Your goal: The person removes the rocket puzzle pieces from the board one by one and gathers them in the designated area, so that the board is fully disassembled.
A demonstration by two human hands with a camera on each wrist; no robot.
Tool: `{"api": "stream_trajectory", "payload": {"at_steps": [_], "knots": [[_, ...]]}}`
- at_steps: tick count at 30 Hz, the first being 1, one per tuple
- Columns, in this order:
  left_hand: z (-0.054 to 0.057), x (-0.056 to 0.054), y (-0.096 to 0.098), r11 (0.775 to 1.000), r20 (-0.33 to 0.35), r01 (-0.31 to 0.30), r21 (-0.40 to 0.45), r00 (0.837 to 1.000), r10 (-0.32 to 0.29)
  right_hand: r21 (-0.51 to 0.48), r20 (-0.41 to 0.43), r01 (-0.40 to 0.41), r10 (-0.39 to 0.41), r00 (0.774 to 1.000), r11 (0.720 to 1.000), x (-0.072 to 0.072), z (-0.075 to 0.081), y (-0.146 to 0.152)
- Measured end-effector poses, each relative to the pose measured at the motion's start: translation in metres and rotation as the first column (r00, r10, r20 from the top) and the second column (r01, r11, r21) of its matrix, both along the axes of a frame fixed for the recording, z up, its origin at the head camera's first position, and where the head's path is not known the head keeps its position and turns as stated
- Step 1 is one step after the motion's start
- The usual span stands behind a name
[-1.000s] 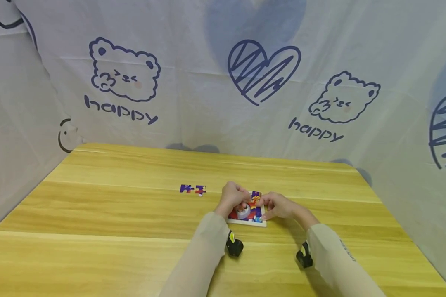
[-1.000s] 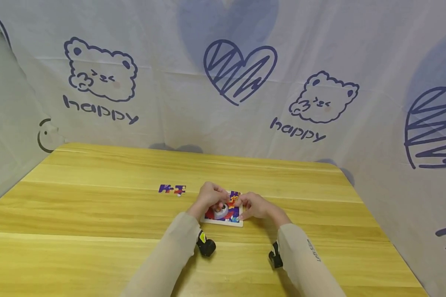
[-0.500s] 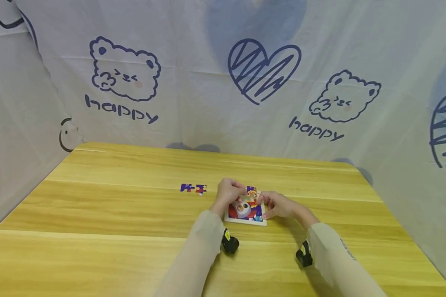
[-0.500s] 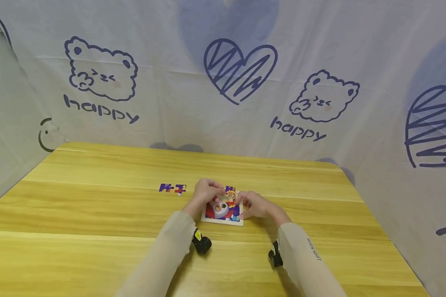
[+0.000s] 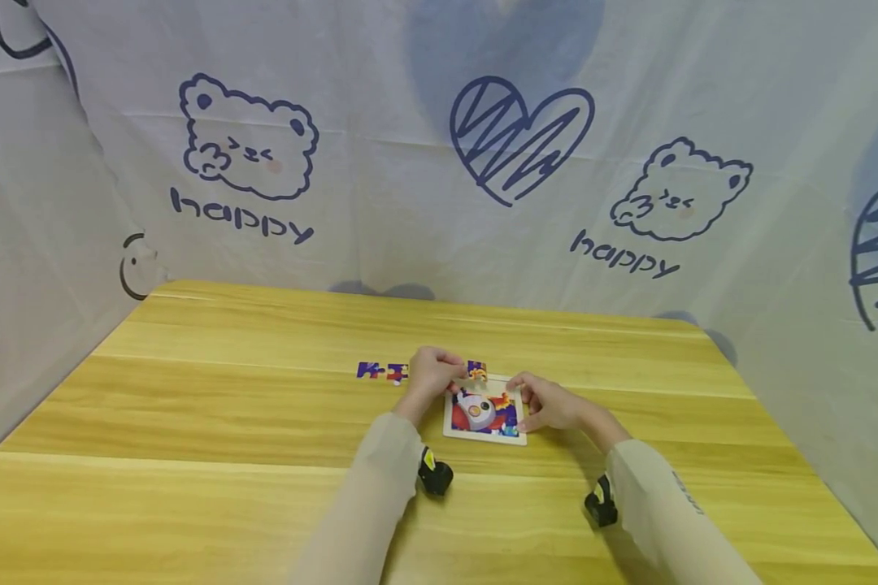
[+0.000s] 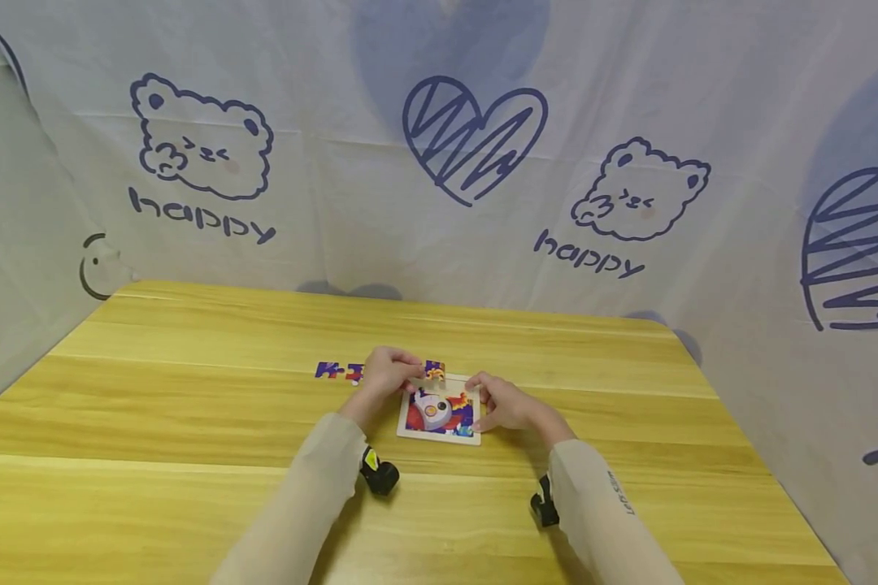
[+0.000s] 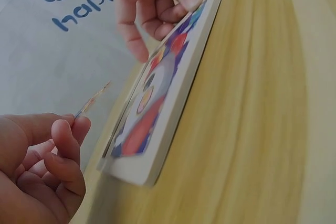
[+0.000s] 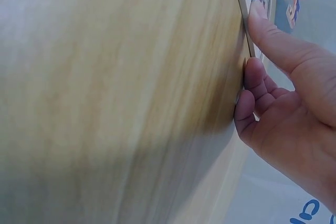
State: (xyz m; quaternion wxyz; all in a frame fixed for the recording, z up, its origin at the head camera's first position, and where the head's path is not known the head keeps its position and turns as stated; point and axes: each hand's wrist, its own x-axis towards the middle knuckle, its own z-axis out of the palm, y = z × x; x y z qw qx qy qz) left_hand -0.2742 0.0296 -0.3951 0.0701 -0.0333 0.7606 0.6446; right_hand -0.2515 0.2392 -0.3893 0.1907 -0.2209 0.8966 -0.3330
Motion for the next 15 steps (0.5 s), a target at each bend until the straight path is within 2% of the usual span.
{"api": "stream_trajectory", "payload": {"at_steps": [5, 15], "knots": [[0.001, -0.001, -0.010, 1.000, -0.005, -0.012, 0.006, 1.000, 0.012, 0.005, 0.005, 0.013, -0.013, 1.000, 1.000, 0.001, 0.000, -0.001], [-0.007, -0.005, -0.030, 0.999, -0.013, -0.034, 0.001, 0.999, 0.034, 0.010, 0.009, 0.025, -0.025, 1.000, 1.000, 0.003, 0.002, -0.001]]}}
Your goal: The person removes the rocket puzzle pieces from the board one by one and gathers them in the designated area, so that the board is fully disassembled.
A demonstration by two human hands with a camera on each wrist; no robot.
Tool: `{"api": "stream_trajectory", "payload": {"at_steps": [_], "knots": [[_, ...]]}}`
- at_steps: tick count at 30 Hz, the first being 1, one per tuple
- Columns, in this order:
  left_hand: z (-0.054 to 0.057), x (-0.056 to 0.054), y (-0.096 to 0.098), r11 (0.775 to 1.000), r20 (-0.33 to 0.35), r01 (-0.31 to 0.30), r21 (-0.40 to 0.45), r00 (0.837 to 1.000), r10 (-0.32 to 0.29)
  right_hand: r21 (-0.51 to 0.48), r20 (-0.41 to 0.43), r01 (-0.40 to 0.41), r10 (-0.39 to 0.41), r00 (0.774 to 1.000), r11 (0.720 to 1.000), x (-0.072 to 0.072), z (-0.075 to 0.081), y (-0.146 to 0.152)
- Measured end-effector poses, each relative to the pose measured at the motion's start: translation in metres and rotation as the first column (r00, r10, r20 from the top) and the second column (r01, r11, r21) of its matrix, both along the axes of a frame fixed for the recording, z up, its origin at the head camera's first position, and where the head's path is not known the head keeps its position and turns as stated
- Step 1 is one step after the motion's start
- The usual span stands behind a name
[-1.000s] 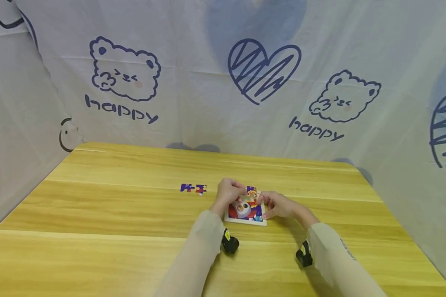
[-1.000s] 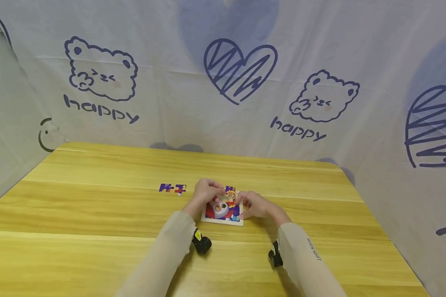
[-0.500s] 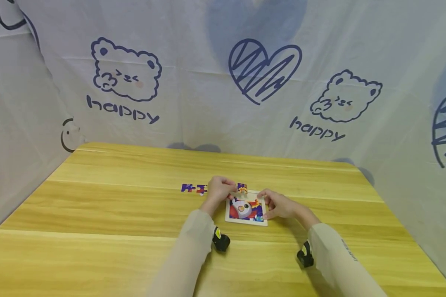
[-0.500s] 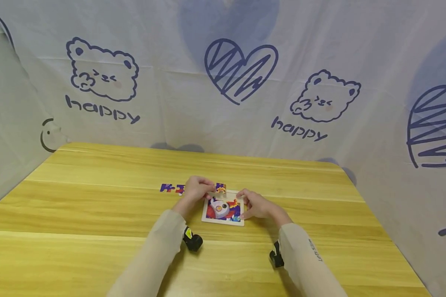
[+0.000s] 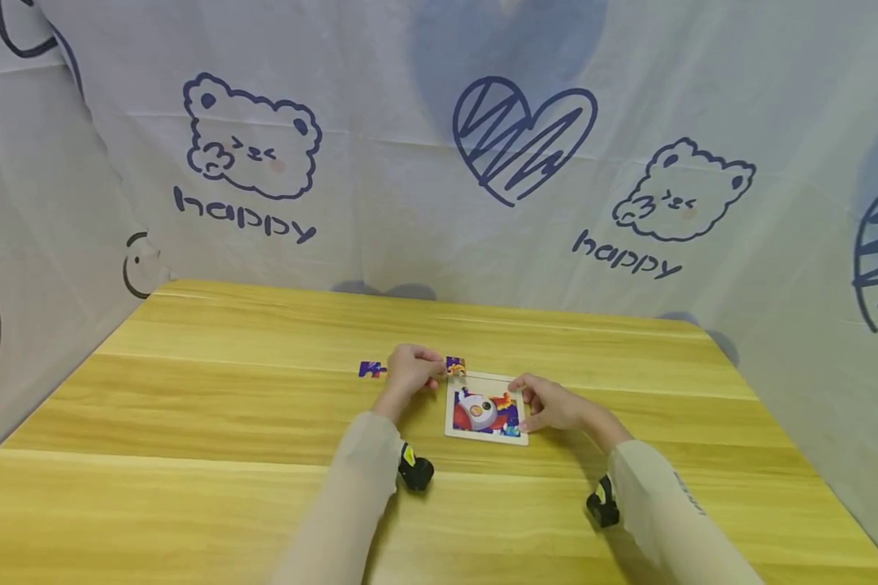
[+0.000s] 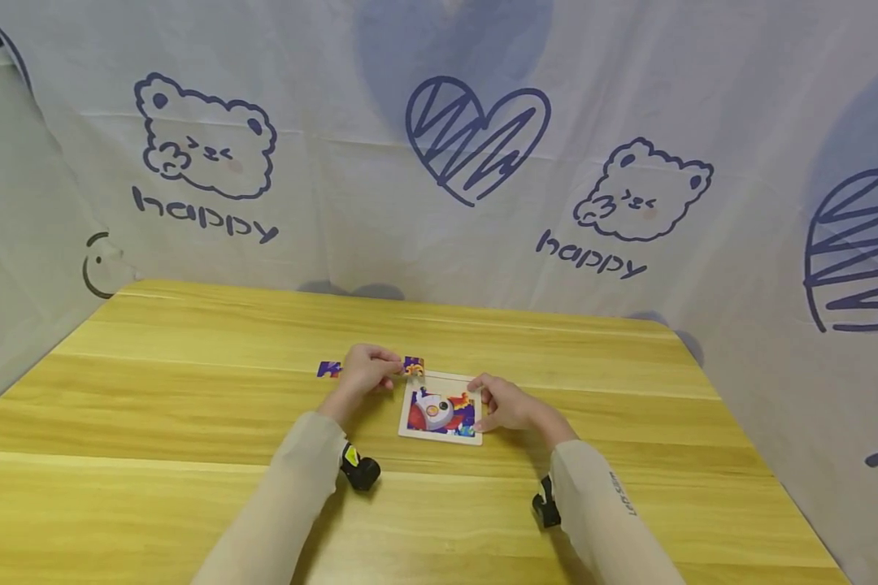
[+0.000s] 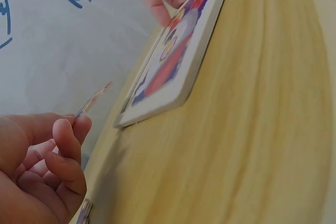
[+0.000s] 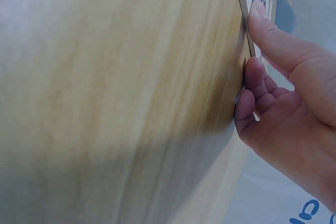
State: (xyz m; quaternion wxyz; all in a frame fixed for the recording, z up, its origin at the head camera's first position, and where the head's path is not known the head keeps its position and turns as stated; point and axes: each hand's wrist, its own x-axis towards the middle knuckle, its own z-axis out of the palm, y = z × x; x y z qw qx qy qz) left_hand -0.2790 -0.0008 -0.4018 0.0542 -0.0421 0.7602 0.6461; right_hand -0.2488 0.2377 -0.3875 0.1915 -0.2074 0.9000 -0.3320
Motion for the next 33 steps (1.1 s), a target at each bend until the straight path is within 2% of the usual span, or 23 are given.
{"api": "stream_trajectory", "payload": {"at_steps": [8, 16, 26, 33], "knots": [[0.002, 0.001, -0.015, 1.000, -0.018, 0.001, -0.021, 1.000, -0.001, -0.051, -0.030, -0.071, 0.070, 0.997, 0.996, -0.003, -0.005, 0.007], [0.004, 0.000, -0.026, 0.999, 0.002, -0.007, -0.044, 1.000, 0.007, 0.007, -0.010, 0.007, -0.007, 1.000, 1.000, 0.002, -0.001, 0.001], [0.001, -0.001, -0.032, 0.997, 0.021, -0.002, -0.073, 1.000, 0.004, 0.004, 0.001, 0.018, -0.018, 1.000, 1.000, 0.001, -0.001, 0.000], [0.001, -0.001, -0.035, 0.990, 0.048, -0.006, -0.139, 0.999, 0.013, -0.009, -0.011, -0.020, 0.020, 1.000, 1.000, 0.000, -0.002, 0.001]]}}
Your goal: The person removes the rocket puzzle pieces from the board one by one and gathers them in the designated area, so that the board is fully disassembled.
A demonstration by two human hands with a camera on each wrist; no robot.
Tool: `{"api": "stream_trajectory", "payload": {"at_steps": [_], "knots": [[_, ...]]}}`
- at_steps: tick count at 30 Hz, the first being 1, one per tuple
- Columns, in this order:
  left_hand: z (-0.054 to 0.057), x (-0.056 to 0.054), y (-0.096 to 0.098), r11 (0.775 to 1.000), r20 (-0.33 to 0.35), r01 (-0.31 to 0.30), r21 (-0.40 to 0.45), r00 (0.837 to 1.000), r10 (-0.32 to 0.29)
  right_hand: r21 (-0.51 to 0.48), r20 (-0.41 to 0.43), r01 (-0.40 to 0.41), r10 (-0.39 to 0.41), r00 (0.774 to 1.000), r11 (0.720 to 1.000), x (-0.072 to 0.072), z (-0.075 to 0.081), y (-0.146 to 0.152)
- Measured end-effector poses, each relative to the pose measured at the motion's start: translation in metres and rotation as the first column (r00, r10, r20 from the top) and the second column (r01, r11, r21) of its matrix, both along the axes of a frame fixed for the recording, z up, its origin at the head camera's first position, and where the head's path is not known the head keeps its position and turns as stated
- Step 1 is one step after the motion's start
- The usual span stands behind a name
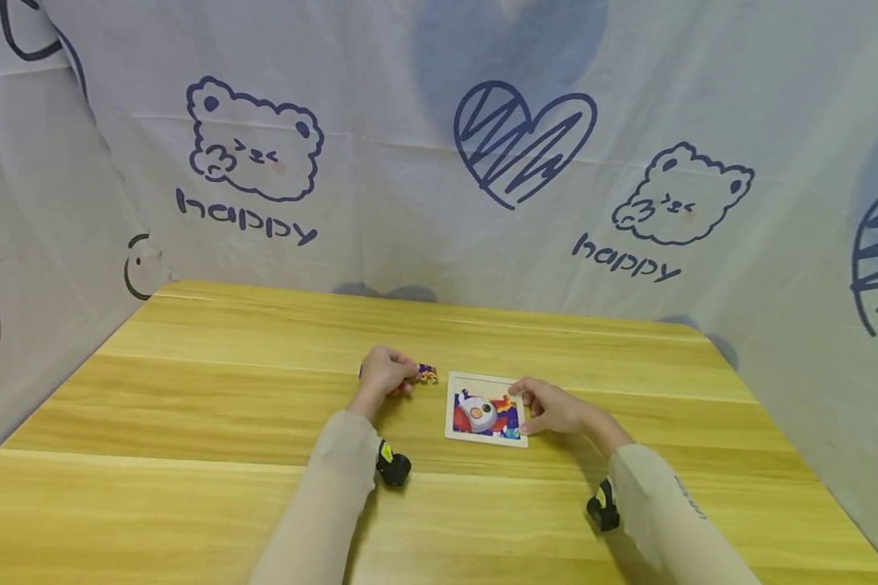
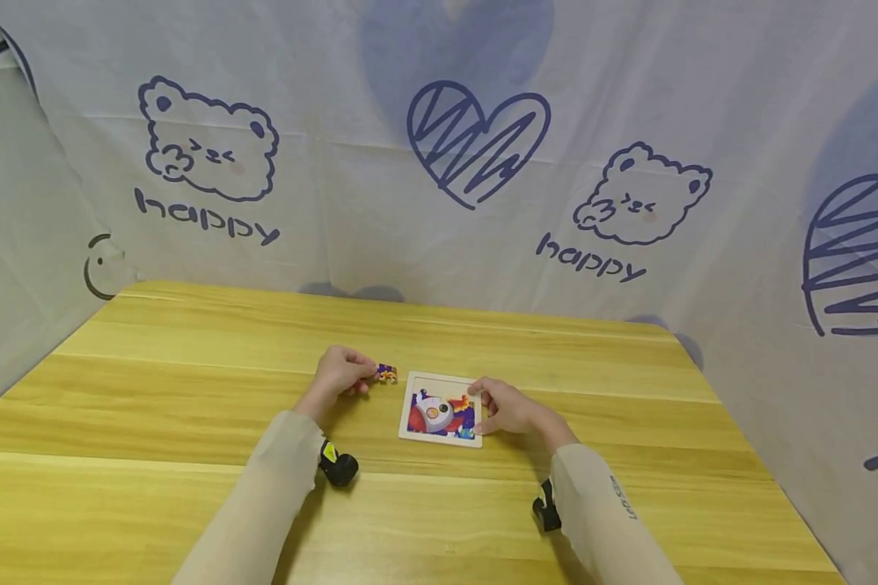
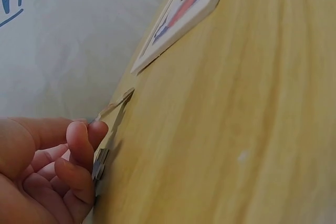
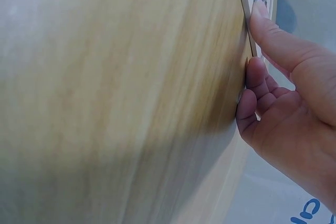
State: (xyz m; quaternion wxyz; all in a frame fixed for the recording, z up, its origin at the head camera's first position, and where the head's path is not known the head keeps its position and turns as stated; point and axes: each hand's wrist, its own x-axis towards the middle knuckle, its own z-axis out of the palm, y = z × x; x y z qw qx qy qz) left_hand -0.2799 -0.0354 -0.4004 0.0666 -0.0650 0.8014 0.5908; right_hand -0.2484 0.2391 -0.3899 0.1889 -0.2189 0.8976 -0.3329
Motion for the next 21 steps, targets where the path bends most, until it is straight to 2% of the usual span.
{"api": "stream_trajectory", "payload": {"at_steps": [12, 21], "knots": [[0.0036, 0.0023, -0.0003, 0.998, -0.003, 0.025, -0.057, 1.000, -0.026, 0.012, -0.002, -0.002, 0.002, 1.000, 1.000, -0.0020, -0.0015, 0.0007], [0.0079, 0.0022, 0.0036, 0.996, -0.019, 0.040, -0.084, 0.999, -0.041, 0.018, -0.032, -0.079, 0.080, 0.996, 0.997, -0.0024, 0.0004, 0.0016]]}}
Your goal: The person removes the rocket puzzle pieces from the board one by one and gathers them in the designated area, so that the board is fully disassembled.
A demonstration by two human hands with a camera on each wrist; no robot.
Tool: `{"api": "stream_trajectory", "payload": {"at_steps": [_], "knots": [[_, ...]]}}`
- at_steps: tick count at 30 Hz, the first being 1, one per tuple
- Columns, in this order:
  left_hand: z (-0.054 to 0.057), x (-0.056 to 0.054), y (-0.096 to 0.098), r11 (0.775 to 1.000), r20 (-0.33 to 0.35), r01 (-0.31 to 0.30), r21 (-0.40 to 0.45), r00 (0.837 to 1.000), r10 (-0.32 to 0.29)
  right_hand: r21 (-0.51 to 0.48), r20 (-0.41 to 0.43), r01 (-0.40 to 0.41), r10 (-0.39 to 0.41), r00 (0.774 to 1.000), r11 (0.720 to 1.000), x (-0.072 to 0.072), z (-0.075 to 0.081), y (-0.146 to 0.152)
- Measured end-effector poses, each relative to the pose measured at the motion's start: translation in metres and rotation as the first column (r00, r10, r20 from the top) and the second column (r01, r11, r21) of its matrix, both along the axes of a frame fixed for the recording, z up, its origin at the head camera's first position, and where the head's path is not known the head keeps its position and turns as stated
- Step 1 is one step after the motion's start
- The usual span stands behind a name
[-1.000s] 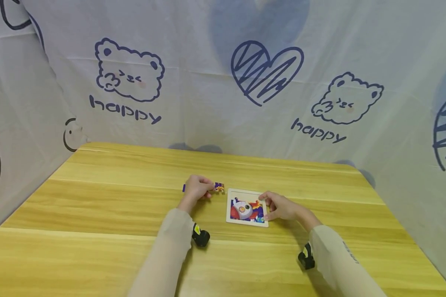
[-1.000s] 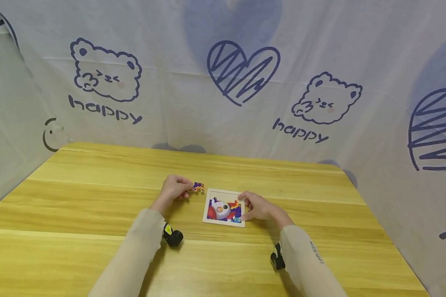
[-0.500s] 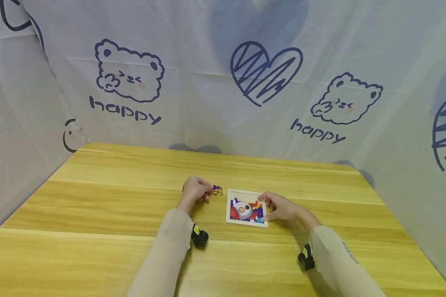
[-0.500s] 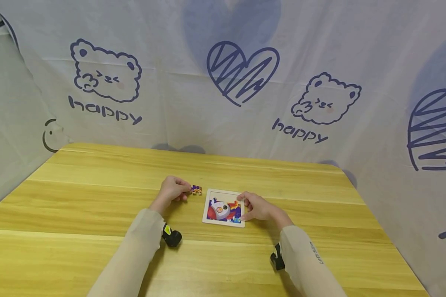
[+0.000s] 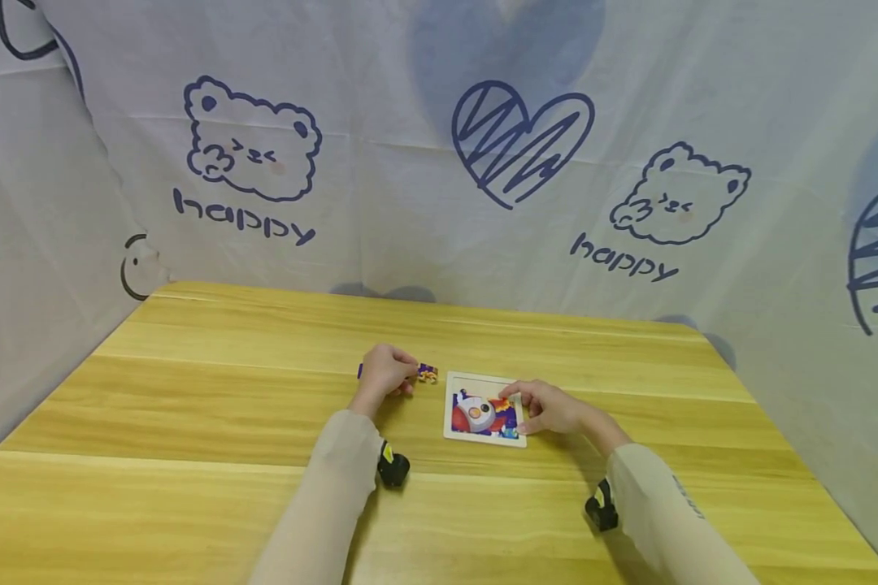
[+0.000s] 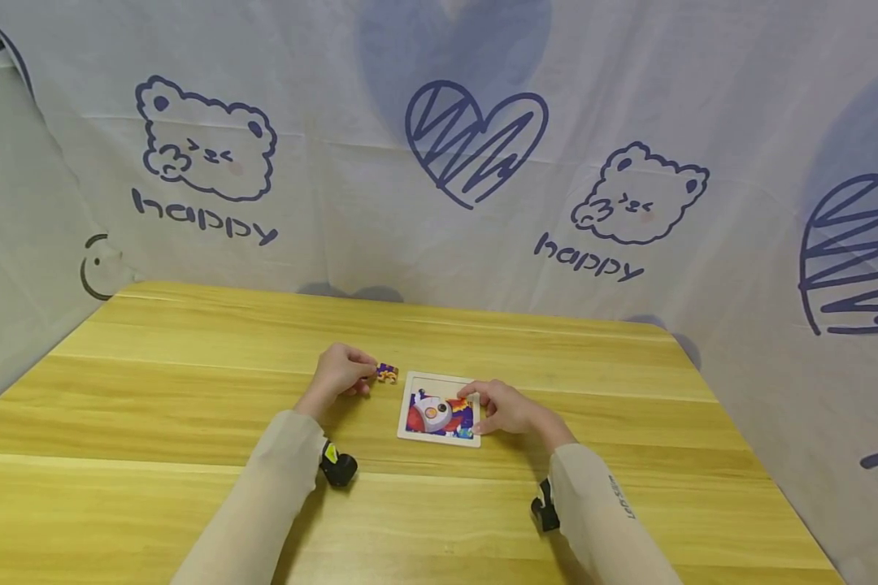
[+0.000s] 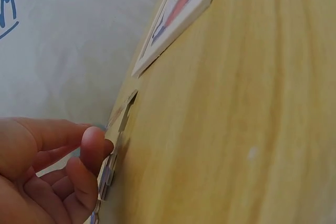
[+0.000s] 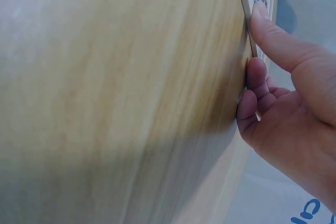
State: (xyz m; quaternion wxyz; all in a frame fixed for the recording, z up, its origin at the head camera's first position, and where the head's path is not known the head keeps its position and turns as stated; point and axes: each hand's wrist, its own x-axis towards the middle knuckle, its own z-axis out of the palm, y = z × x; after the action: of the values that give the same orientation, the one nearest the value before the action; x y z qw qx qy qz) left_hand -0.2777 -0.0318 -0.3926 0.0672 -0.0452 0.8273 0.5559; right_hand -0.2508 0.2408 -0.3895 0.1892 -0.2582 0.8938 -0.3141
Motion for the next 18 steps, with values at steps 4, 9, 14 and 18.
{"api": "stream_trajectory", "payload": {"at_steps": [4, 9, 14, 18], "knots": [[0.0014, 0.0006, 0.0001, 1.000, -0.008, -0.004, -0.007, 1.000, 0.004, 0.007, -0.001, 0.007, -0.007, 1.000, 1.000, 0.0006, -0.0002, 0.0001], [0.0029, 0.0009, 0.0006, 1.000, -0.030, -0.013, -0.005, 0.999, 0.013, 0.009, -0.002, 0.009, -0.009, 1.000, 1.000, 0.0008, 0.0003, 0.0000], [0.0041, 0.0008, 0.0022, 1.000, -0.054, -0.013, -0.009, 0.998, 0.013, 0.011, -0.007, 0.004, -0.003, 1.000, 1.000, 0.0007, 0.0006, -0.0002], [0.0049, 0.0016, 0.0052, 1.000, -0.068, 0.005, -0.009, 0.998, -0.006, 0.015, -0.007, 0.004, -0.004, 1.000, 1.000, 0.0006, 0.0002, -0.0002]]}}
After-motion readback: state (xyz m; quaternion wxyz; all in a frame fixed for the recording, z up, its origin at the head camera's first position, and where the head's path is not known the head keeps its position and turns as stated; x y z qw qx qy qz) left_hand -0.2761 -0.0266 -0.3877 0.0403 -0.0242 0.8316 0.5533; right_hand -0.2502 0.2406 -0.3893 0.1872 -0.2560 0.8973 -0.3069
